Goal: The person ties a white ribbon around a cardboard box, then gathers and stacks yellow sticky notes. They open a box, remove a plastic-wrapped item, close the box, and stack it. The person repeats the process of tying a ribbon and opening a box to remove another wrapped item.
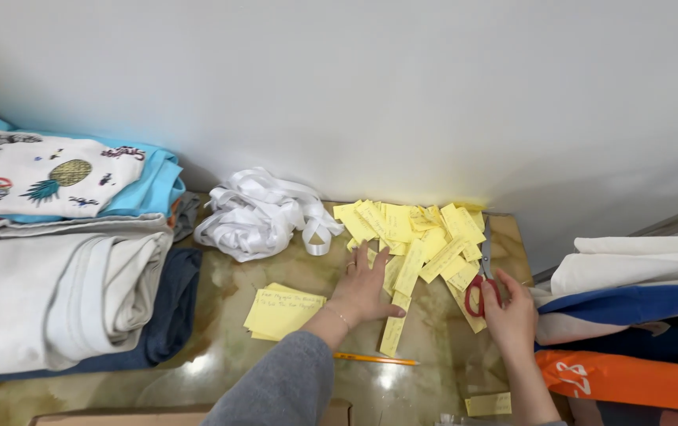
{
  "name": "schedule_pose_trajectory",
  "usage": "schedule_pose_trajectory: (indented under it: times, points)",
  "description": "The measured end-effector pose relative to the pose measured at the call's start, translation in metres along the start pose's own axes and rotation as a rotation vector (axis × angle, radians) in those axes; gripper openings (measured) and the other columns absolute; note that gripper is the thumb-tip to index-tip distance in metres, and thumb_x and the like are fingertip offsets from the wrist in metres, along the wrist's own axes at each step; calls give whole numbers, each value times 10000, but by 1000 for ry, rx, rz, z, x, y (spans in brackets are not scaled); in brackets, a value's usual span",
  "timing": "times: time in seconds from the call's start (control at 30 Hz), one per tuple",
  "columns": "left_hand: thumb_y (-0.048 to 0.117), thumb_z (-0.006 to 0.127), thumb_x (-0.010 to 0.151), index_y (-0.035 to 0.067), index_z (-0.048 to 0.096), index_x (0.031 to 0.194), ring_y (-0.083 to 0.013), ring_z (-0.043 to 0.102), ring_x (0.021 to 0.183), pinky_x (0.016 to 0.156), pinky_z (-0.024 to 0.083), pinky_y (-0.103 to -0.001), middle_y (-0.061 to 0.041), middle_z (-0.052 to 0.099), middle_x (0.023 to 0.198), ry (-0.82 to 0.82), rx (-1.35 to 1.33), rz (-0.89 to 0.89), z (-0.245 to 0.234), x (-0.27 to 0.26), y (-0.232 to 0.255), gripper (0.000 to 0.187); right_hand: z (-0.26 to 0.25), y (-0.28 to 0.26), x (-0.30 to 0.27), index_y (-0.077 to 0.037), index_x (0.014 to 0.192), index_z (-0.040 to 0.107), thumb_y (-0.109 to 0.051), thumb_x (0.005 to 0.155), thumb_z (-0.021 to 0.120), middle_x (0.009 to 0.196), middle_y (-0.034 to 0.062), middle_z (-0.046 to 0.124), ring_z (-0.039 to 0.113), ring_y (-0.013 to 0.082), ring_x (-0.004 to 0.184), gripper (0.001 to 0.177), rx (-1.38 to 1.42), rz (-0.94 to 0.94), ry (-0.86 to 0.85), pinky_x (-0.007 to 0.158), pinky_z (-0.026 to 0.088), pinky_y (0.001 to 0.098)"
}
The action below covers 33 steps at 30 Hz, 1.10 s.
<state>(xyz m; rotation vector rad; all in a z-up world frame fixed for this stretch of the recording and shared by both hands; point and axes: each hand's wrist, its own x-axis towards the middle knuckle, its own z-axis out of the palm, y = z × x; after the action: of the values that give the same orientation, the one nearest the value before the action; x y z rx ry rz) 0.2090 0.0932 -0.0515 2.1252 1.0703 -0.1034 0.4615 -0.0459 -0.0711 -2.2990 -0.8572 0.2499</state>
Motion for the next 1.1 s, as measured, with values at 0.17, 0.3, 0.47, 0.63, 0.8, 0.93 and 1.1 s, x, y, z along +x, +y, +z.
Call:
schedule_pose_trajectory:
  times: [0.17, 0.3, 0.47, 0.63, 0.8, 0.93, 1.1]
  points:
    - [672, 865, 600, 254, -407, 1600, -606, -280, 1532, 1282, -72, -608, -396, -481, 1544, -283, 520, -240, -36, 36, 43, 1670, 14, 14, 20, -74, 1578, 458, -498, 773, 773, 1459, 183, 548, 546, 362, 1328, 963, -155, 55, -162, 1085, 450, 473]
    - [769, 823, 529, 219, -447, 1574, -632, -340, 1482, 1204, -120, -717, -484, -326, 1606, -360, 608, -249, -25, 62, 56, 1735, 12, 9, 38, -185, 1517, 515, -468, 664, 831, 1261, 95, 718, 596, 288, 1237, 953, -295, 279, -309, 999, 514, 446]
    - [937, 756, 592, 91, -222, 1663, -529, -143, 1585, 1230, -61, -670, -396, -8, 1699, -146, 570, -40, 34, 105, 57, 1679, 10, 33, 46, -80, 1441, 530, -306, 668, 794, 1190, 131, 690, 656, 316, 1074, 847, -132, 417, -234, 944, 510, 422]
    - [809, 802, 719, 92, -58, 1691, -486, -5, 1592, 1271, 107, -526, -401, 60, 1672, -17, 382, 203, 76, 114, 78, 1482, -18, 18, 29, -96, 1463, 518, -247, 703, 788, 1305, 144, 622, 607, 318, 1131, 821, 63, 539, -133, 953, 476, 432]
    - [254, 962, 770, 150, -31, 1689, -392, 326, 1536, 1241, 215, -608, -276, 389, 1602, 14, 1, 286, 40, 80, 81, 1357, -17, 53, 25, -122, 1277, 629, -42, 683, 745, 1107, 116, 684, 629, 253, 960, 611, 254, 376, -277, 812, 496, 372]
    - [116, 782, 790, 147, 347, 1619, -367, 635, 1161, 890, 535, -529, -123, 625, 1318, 217, 217, 330, 25, 37, 62, 937, -17, 65, 25, -166, 1288, 623, -13, 703, 712, 1213, 81, 628, 616, 244, 981, 612, 338, 326, -357, 751, 505, 385]
    - [584, 853, 715, 190, -119, 1704, -572, -25, 1577, 1250, 77, -703, -362, -135, 1700, -259, 310, -115, -20, -43, 85, 1441, -37, 16, -3, -50, 1421, 611, 95, 710, 631, 1013, 163, 608, 593, 272, 979, 727, 414, 128, -310, 919, 502, 436]
